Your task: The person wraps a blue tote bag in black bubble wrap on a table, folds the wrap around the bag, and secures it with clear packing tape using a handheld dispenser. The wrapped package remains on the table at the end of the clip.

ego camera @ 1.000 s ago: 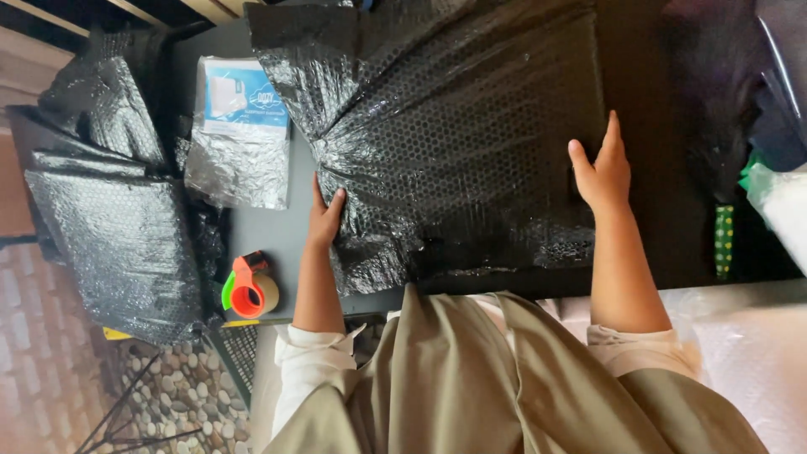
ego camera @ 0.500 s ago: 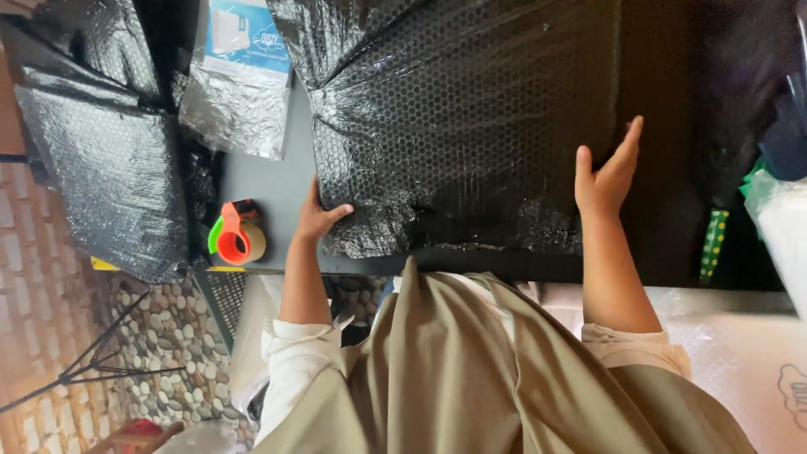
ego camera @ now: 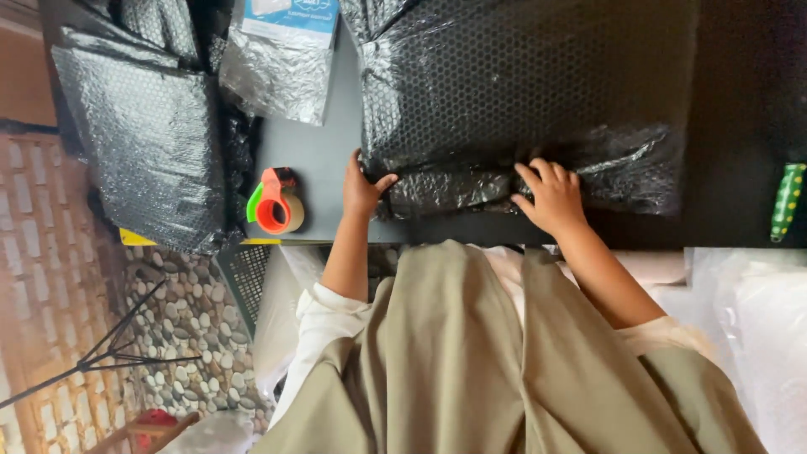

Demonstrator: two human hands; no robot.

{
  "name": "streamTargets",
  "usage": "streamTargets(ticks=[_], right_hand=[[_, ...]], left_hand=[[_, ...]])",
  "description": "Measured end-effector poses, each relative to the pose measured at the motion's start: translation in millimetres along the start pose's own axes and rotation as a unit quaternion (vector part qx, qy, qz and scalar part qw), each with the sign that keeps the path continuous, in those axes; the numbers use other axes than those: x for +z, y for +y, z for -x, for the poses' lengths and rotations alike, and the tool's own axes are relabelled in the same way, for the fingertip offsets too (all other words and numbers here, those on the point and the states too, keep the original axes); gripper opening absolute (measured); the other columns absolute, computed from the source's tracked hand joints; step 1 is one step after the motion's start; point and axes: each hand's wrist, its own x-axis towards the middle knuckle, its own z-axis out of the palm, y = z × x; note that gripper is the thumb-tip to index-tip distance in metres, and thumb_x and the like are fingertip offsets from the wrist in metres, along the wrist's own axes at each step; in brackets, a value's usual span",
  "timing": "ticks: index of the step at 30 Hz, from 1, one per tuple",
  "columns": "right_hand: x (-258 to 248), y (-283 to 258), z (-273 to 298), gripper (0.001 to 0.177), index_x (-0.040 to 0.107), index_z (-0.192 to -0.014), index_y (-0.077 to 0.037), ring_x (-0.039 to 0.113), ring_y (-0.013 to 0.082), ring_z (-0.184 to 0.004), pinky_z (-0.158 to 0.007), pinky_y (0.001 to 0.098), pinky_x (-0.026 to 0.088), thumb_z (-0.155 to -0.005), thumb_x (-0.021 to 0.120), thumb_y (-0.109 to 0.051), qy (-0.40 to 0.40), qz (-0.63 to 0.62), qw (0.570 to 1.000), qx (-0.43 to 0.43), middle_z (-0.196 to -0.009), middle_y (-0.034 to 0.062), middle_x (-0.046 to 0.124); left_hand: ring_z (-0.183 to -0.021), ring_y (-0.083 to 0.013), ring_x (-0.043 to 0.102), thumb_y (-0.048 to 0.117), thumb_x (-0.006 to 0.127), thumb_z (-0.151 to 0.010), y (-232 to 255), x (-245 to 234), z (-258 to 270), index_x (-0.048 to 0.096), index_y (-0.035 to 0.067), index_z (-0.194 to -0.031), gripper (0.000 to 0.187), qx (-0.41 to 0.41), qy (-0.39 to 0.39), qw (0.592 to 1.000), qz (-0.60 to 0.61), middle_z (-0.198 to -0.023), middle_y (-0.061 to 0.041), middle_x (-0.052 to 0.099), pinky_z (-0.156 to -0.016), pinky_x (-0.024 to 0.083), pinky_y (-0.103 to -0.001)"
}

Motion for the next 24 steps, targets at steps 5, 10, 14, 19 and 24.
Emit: streamTargets(ticks=[5,10,14,19,24], right_hand=[[-27,-46,-30,0.07,0.053,-0.153,-0.019,0.042,0.0364,-0.143,-0.113,0.0639,0.029,-0.092,0.066,-0.051,-0.089,-0.005,0.991,0.102,-0.156,0.0128,0.047],[-36,-84,-23,0.088,0.043,-0.161,-0.015,0.025,0.0407,-0.156,-0.116,0.074,0.017,-0.085,0.07,-0.05,-0.163,0.023,0.974,0.157,-0.167,0.0161,0.037],[6,-114,-14,0.076,0.056,-0.152,-0.017,0.045,0.0368,-0.143,-0.112,0.0625,0.033,-0.081,0.078,-0.032,-0.004,0.024,0.997,0.075,-0.149,0.0132,0.054],[69,-85,-28,0.035,0.076,-0.127,-0.033,0.068,0.0241,-0.118,-0.086,0.0409,0.058,-0.095,0.066,-0.024,0.126,0.092,0.987,0.047,-0.126,-0.0003,0.074],[-29,-48,-63,0.025,0.075,-0.125,0.0,0.069,0.0284,-0.107,-0.088,0.041,0.051,-0.106,0.062,-0.01,0.219,-0.263,0.932,0.122,-0.117,0.016,0.076]], left_hand=[[-0.113,-0.0359,0.066,0.027,0.09,-0.083,-59,-90,43,0.062,0.008,-0.128,0.057,0.235,0.217,0.947,-0.032,-0.122,-0.015,0.062,-0.097,0.054,-0.043],[-0.123,-0.043,0.055,0.03,0.095,-0.073,-139,-161,55,0.057,0.005,-0.133,0.074,0.228,0.322,0.915,-0.085,-0.129,-0.02,0.055,-0.107,0.044,-0.048],[-0.137,-0.0536,0.043,0.034,0.103,-0.046,-159,-177,50,0.041,0.009,-0.156,0.129,0.148,0.279,0.946,-0.077,-0.152,-0.028,0.041,-0.115,0.036,-0.062],[-0.144,-0.0577,0.033,0.035,0.105,-0.05,-174,-168,22,0.028,0.015,-0.164,0.139,0.087,0.185,0.974,-0.1,-0.161,-0.027,0.031,-0.117,0.032,-0.067],[-0.14,-0.045,0.038,0.046,0.091,-0.063,-206,-153,-5,0.039,0.014,-0.155,0.11,0.077,0.174,0.969,-0.157,-0.153,-0.02,0.041,-0.113,0.036,-0.057]])
